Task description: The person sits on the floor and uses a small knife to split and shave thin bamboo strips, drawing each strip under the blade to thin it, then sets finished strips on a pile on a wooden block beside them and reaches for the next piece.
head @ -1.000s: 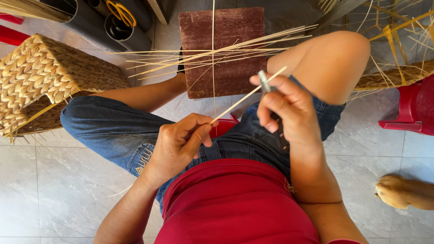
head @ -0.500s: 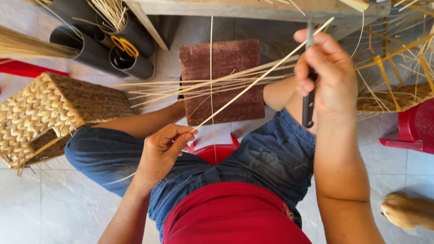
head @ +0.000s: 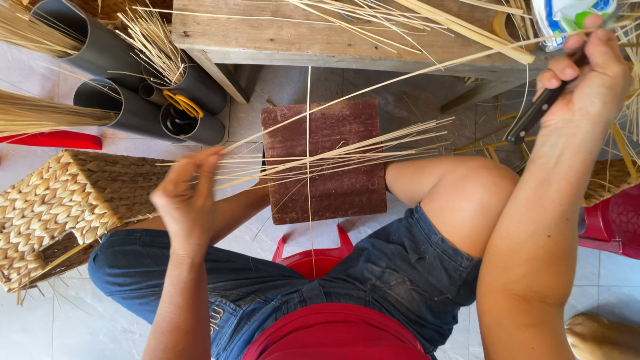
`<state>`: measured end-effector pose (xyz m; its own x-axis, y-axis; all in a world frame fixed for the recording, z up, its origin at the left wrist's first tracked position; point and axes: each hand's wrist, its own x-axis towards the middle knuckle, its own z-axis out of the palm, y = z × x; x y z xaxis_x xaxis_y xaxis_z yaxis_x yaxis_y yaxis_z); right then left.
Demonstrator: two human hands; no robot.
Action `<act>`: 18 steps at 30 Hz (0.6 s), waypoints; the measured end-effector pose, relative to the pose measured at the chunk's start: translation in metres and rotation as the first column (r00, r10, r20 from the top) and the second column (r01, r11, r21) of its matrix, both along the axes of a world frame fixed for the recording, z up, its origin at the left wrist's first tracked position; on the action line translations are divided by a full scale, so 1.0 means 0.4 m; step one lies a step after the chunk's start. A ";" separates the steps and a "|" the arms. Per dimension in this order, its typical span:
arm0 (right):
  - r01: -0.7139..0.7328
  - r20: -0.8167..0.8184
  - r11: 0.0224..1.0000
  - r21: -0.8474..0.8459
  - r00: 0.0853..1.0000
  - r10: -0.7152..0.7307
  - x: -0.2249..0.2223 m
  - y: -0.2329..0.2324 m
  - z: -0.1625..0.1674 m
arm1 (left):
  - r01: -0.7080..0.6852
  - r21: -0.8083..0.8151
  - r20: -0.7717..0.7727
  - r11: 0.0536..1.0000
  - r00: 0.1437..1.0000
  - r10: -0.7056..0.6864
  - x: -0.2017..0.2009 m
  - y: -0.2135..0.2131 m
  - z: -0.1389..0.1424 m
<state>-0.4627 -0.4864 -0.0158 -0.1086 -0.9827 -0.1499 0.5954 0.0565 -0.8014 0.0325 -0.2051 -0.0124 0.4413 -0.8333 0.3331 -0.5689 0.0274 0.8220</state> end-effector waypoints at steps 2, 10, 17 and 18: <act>0.008 0.003 1.000 -0.004 1.000 -0.008 0.004 -0.015 -0.002 | -0.111 -0.144 -0.102 0.983 0.990 0.097 0.052 -0.004 -0.025; 0.012 -0.045 0.999 -0.048 0.999 -0.014 0.128 -0.095 0.018 | -0.331 -0.067 -0.464 0.941 0.846 0.264 0.127 0.036 -0.166; -0.083 -0.008 0.994 -0.066 0.997 0.082 0.346 -0.173 0.021 | 0.009 0.148 -0.642 0.989 0.761 0.089 -0.065 0.046 -0.296; -0.092 -0.074 0.995 -0.038 0.993 0.089 0.379 -0.170 0.017 | 0.059 0.135 -0.637 0.989 0.770 0.041 -0.094 0.045 -0.297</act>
